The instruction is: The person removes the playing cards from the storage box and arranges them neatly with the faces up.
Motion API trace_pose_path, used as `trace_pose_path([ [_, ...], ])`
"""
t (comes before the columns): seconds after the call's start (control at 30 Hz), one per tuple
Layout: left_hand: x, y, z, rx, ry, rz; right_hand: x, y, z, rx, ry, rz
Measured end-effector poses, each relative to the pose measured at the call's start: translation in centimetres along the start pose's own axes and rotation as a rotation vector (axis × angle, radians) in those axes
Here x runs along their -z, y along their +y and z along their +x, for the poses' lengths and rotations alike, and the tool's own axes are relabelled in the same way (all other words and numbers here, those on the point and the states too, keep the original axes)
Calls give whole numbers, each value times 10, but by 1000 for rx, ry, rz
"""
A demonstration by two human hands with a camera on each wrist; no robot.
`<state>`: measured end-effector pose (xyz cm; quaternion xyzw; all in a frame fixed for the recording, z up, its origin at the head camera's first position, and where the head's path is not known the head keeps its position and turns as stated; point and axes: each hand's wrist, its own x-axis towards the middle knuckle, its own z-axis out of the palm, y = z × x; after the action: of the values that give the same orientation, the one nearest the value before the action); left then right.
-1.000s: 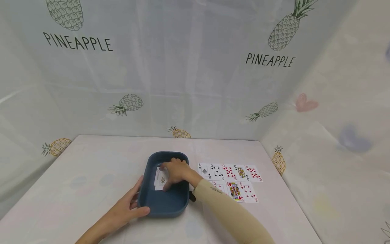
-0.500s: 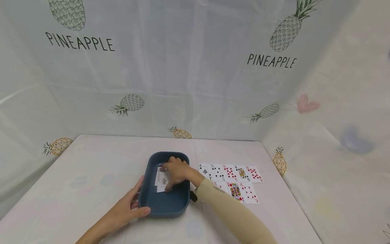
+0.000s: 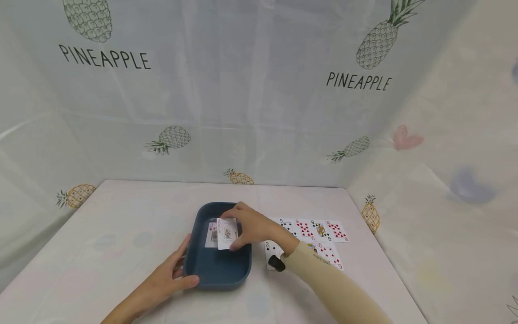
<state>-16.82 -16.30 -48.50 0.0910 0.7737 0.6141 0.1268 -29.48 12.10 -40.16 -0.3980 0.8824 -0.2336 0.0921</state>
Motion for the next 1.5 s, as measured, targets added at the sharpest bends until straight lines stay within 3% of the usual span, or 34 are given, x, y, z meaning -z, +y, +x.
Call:
trace_pose_path([
  [0.3, -1, 0, -1, 6, 15, 22, 31, 27, -58, -14, 90, 20],
  [0.93, -2, -3, 0, -11, 14, -9, 58, 121, -194, -159, 66, -23],
  [1.2, -1, -5, 0, -22, 3, -20, 70, 144, -229, -267, 81, -32],
  [1.5, -1, -4, 1, -16, 7, -7, 72, 161, -257, -282, 56, -16],
])
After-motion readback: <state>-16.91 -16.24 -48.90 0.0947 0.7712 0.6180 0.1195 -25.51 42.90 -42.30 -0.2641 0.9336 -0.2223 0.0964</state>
